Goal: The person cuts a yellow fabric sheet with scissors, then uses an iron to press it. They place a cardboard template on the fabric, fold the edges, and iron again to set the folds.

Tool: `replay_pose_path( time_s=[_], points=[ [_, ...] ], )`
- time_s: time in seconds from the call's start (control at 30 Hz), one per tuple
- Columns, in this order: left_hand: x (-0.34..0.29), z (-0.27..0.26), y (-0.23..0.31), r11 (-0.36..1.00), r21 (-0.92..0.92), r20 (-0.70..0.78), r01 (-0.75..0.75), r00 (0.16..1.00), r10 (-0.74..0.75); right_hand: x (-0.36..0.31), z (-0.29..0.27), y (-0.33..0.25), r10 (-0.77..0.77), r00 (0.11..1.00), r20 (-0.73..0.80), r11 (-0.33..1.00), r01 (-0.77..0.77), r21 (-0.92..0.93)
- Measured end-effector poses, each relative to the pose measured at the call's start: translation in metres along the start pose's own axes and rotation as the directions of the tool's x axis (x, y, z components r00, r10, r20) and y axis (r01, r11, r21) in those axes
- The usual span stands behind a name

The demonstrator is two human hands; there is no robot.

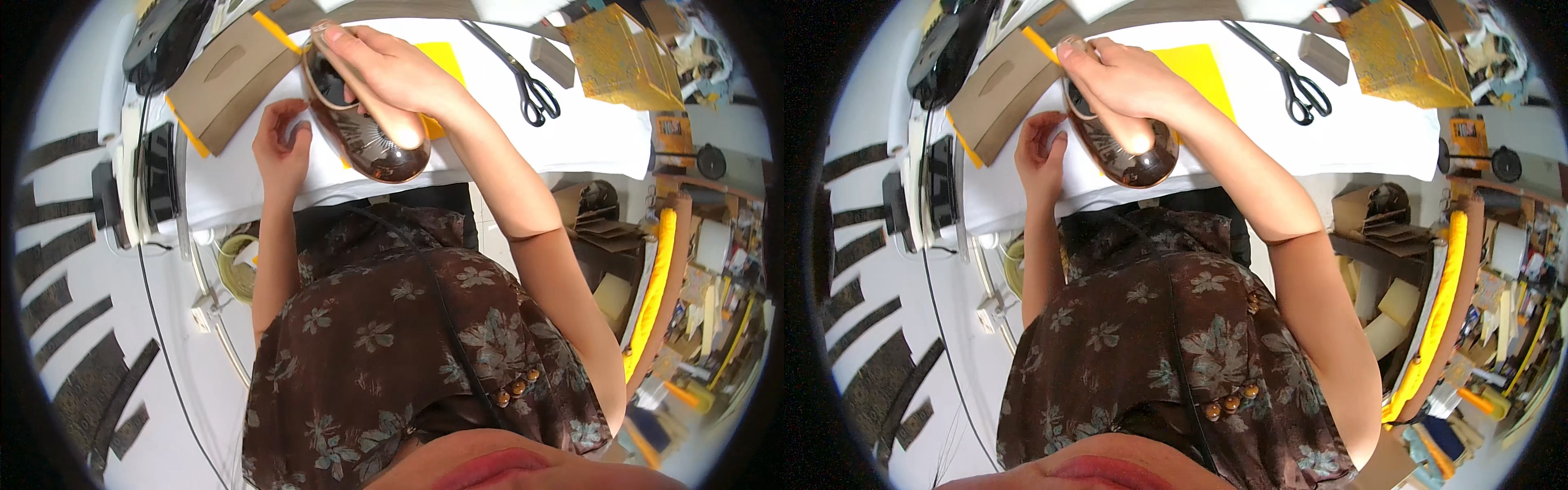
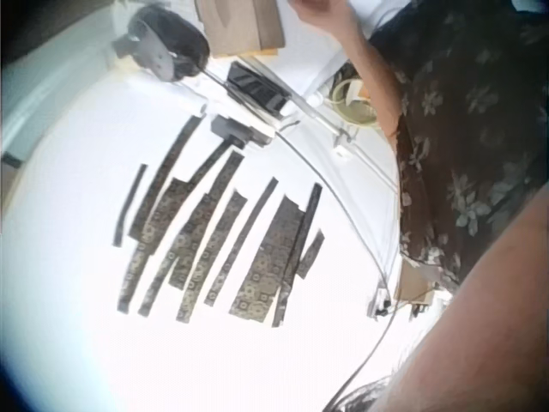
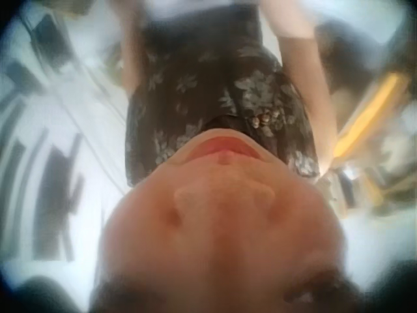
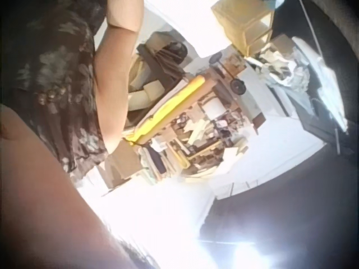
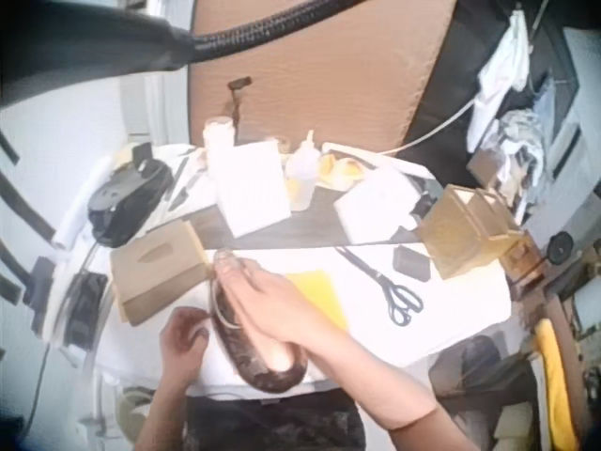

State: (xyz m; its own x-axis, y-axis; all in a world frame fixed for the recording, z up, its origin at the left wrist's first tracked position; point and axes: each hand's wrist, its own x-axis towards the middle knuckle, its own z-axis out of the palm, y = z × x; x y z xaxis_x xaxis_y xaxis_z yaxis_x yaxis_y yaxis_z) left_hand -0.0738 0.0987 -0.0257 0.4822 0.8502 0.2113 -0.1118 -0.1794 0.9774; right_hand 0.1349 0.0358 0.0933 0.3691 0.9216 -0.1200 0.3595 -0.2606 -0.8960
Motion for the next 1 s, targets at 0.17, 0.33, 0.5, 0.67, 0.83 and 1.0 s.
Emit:
replay_pose_path(
  time_s=[0.17, 0.33, 0.5, 0.67, 0.83, 1.0],
  points=[
    [0.000, -0.001, 0.004, 0.999, -0.004, -0.023, 0.043, 0.999, -0.044, 0.001, -0.083, 0.102, -0.401, 0.780, -0.480, 0.827, 0.083, -0.556],
    [0.003, -0.001, -0.002, 0.998, 0.029, 0.004, 0.063, 0.998, -0.063, -0.026, -0.138, 0.194, -0.474, 0.749, -0.463, 0.604, -0.106, -0.790],
    [0.001, -0.003, 0.000, 0.998, 0.026, -0.005, 0.061, 0.998, -0.061, -0.043, -0.181, 0.213, -0.448, 0.743, -0.497, 0.559, -0.200, -0.804],
    [0.002, -0.007, -0.001, 0.997, 0.067, 0.003, 0.038, 0.999, -0.038, -0.042, -0.121, 0.128, -0.652, 0.611, -0.449, 0.561, -0.009, -0.827],
    [0.003, -0.006, -0.002, 0.998, 0.051, -0.003, 0.037, 0.999, -0.037, -0.043, -0.025, -0.010, -0.362, 0.918, -0.159, 0.904, 0.305, -0.300],
    [0.002, -0.004, 0.000, 0.998, 0.028, 0.004, 0.051, 0.999, -0.051, -0.023, -0.015, -0.027, -0.300, 0.942, 0.151, 0.861, 0.335, -0.382]
  ],
)
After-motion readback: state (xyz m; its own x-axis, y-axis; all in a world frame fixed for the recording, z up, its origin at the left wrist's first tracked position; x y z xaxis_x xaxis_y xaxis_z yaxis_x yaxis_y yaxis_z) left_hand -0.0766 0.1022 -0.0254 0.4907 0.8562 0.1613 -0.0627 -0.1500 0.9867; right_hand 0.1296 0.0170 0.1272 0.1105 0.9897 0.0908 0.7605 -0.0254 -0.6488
